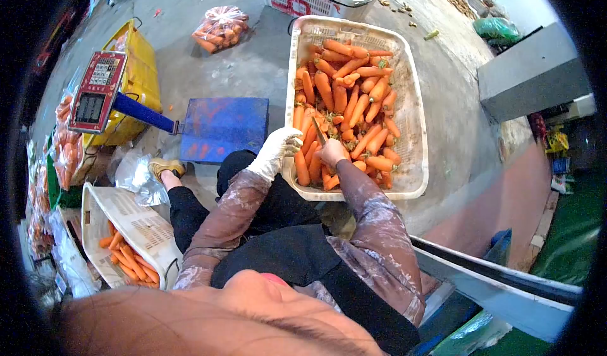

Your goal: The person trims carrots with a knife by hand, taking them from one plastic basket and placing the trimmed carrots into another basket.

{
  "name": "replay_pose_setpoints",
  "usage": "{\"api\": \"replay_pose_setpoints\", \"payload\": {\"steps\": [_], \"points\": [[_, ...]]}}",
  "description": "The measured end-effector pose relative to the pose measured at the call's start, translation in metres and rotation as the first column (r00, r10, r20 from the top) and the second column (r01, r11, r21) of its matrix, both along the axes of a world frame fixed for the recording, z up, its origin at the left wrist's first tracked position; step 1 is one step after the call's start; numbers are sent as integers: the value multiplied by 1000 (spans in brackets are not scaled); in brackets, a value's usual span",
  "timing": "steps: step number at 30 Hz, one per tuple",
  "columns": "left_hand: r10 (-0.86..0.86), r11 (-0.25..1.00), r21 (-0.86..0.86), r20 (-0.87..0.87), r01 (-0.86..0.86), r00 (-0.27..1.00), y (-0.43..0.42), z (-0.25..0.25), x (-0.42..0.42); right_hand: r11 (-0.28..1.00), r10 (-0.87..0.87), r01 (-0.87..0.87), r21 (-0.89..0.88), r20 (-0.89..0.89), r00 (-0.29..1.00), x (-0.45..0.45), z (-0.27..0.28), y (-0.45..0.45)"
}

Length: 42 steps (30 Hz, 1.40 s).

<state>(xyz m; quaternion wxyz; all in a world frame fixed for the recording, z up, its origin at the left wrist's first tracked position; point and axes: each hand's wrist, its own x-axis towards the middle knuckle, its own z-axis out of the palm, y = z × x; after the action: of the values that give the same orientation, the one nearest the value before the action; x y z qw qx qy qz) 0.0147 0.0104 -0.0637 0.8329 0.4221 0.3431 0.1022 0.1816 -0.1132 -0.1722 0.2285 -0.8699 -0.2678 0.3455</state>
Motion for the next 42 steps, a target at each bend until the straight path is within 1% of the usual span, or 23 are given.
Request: {"api": "replay_pose_setpoints", "payload": {"steps": [2,3,5,6,9,11,13,14,15,18,21,23,24,25,26,27,29,31,33,36,39,41,42], "points": [[-21,1000,-22,0,21,1000,1,-4,0,998,12,-19,56,122,992,-2,10,-6],[-54,998,-37,3,54,999,2,-4,1,999,37,-31,-41,168,985,-2,34,-7],[-130,986,-108,-23,127,991,-1,-4,6,983,-35,6,182,159,987,2,51,-22],[-199,966,-180,-48,188,979,-4,-4,10,945,-77,-50,324,365,928,0,64,-29],[-355,892,-338,-108,302,929,-19,9,20,763,-263,-109,638,460,848,-30,146,-38],[-366,852,-418,-44,316,930,-27,6,31,659,-324,-220,719,535,780,-56,174,-41],[-53,912,-382,259,153,965,-32,19,33,605,-143,-474,639,673,726,-74,182,-50],[-162,832,-431,415,351,895,-21,41,22,647,12,-518,559,672,741,-84,191,-55],[-162,837,-422,416,347,895,-19,34,21,676,163,-564,474,650,742,-90,196,-59],[-129,956,-203,354,211,926,-19,25,16,737,94,-508,446,676,731,-79,198,-63],[-194,944,323,372,69,908,-21,22,11,745,19,-505,435,744,668,-47,215,-64],[-195,944,326,416,54,888,-25,36,8,746,-28,-508,430,783,622,-33,235,-61],[-144,962,272,436,22,888,-28,46,6,750,-99,-467,468,778,620,-29,249,-56],[-90,977,213,449,-9,889,-31,51,4,679,-244,-282,678,570,785,-21,239,-55],[-110,952,304,414,-23,903,-25,33,11,747,-265,33,664,251,931,-7,220,-59],[-49,974,224,391,-43,919,-24,33,10,784,-330,334,523,-106,938,8,191,-67],[88,996,-5,357,-92,930,-14,21,9,990,-96,76,119,168,981,36,101,-81],[246,954,-228,235,-193,940,-6,30,6,997,-54,53,47,16,998,39,45,-75],[346,905,-329,207,-268,915,-1,7,10,998,40,-21,-59,358,933,30,16,-52],[337,892,-378,191,-248,922,2,0,14,978,155,-71,-198,453,878,4,2,-27],[315,908,-347,189,-237,930,1,13,11,980,129,-59,-189,382,915,11,-16,-19],[301,904,-380,238,-197,923,1,19,9,940,-322,321,115,-3,947,34,-26,-21],[272,919,-359,276,-164,922,3,17,7,904,-391,402,144,-98,915,44,-17,-26]]}}
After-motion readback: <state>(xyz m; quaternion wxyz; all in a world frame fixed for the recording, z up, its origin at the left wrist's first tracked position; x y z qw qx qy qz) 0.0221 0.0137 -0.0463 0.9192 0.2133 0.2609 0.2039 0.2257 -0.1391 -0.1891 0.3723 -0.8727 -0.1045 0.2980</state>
